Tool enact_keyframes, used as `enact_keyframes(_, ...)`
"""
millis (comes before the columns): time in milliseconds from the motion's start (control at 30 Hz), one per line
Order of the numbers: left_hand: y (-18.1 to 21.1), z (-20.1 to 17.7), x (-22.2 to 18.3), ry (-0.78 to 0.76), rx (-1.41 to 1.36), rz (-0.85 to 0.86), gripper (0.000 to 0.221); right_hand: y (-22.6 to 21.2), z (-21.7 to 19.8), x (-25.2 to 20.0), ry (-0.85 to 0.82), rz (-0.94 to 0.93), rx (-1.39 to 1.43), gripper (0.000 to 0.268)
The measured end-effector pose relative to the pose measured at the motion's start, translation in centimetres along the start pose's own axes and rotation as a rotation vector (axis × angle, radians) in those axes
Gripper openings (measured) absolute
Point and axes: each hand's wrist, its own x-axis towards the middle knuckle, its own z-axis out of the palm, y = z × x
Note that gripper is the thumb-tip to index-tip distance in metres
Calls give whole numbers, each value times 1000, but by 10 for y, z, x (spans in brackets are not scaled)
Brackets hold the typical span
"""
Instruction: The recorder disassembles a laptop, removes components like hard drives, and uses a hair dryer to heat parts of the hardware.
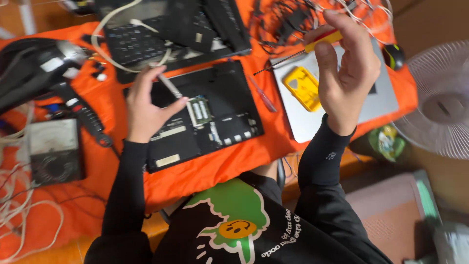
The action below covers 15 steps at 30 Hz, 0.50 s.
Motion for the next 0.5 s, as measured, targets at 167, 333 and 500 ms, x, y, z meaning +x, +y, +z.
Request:
enact_keyframes(167, -3, 5, -3, -15, 16, 50, 69, 24, -38, -42, 81, 90, -187, 23)
enact_keyframes(333, -3, 6, -4, -34, 30, 30, 71, 42, -63, -72, 135, 196, -207, 22)
enact_keyframes(500, -9, 8, -7, -65, 52, 17, 67, 58, -76, -92, 213, 189, -279, 19)
